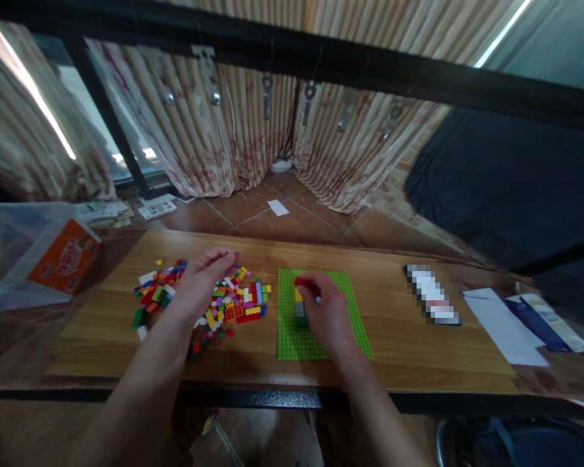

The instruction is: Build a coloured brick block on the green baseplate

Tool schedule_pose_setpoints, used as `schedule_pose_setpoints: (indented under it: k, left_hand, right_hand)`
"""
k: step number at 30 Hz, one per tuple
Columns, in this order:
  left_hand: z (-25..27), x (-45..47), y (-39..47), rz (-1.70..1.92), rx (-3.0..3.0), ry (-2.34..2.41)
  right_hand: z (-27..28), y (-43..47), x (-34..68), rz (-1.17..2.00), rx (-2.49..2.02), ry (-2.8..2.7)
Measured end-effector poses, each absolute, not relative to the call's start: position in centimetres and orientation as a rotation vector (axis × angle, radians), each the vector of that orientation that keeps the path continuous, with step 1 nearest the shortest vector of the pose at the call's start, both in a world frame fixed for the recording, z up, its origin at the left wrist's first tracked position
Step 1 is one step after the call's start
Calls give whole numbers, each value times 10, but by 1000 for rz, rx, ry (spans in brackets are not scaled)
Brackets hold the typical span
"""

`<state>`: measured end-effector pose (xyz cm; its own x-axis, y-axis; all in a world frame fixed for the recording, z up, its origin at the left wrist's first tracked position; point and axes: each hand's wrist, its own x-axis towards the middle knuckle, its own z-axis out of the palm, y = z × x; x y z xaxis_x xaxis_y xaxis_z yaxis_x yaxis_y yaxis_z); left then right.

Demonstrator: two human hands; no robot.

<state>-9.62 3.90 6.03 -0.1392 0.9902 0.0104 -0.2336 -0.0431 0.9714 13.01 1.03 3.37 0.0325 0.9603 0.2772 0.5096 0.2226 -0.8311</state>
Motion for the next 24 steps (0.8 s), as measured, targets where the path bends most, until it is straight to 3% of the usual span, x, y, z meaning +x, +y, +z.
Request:
schedule_pose_setpoints:
  k: [5, 14, 24]
  left_hand:
    - [33, -47, 28, 1127, 1325, 1018]
    - [7, -15, 21, 1007, 1569, 1037]
    - [7, -14, 16, 882, 1723, 1109]
  right_hand:
    - [15, 6, 174, 731, -1448, -1163]
    - [12, -10, 162, 461, -1386, -1807]
    - [0, -13, 157, 211, -1383, -2092]
